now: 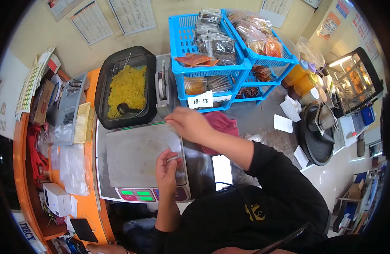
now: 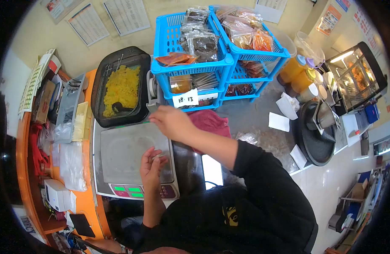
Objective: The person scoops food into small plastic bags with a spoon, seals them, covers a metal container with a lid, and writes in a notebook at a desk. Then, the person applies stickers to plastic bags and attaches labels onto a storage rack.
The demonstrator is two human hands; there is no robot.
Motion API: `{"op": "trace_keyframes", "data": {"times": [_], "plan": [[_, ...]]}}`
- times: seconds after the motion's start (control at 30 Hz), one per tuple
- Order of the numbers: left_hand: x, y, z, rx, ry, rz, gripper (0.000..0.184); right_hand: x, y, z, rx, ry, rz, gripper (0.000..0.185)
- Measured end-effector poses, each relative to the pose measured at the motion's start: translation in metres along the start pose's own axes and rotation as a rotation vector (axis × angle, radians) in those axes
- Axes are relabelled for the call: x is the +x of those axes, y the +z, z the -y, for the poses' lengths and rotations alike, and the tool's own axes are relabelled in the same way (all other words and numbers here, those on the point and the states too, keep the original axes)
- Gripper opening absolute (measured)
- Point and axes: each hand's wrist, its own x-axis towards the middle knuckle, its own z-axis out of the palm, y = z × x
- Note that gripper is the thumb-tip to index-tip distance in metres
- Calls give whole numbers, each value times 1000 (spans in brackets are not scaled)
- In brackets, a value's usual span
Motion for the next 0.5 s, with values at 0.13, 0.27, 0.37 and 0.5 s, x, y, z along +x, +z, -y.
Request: {"op": "trace_keyframes", "data": {"times": [0.13, 0.27, 0.37, 0.5], "plan": [[-8, -9, -7, -70, 18, -53, 37, 21, 70, -16, -170, 194, 12, 44], [-17, -15, -13, -108, 28, -80, 35, 53, 101, -24, -173, 461, -32, 51], [-21, -21, -12, -133, 41, -99, 35, 73, 108, -33, -81, 686, -83, 49], [-23, -29, -9, -168, 44, -130, 35, 85, 122, -51, -50, 931, -199, 45]]}}
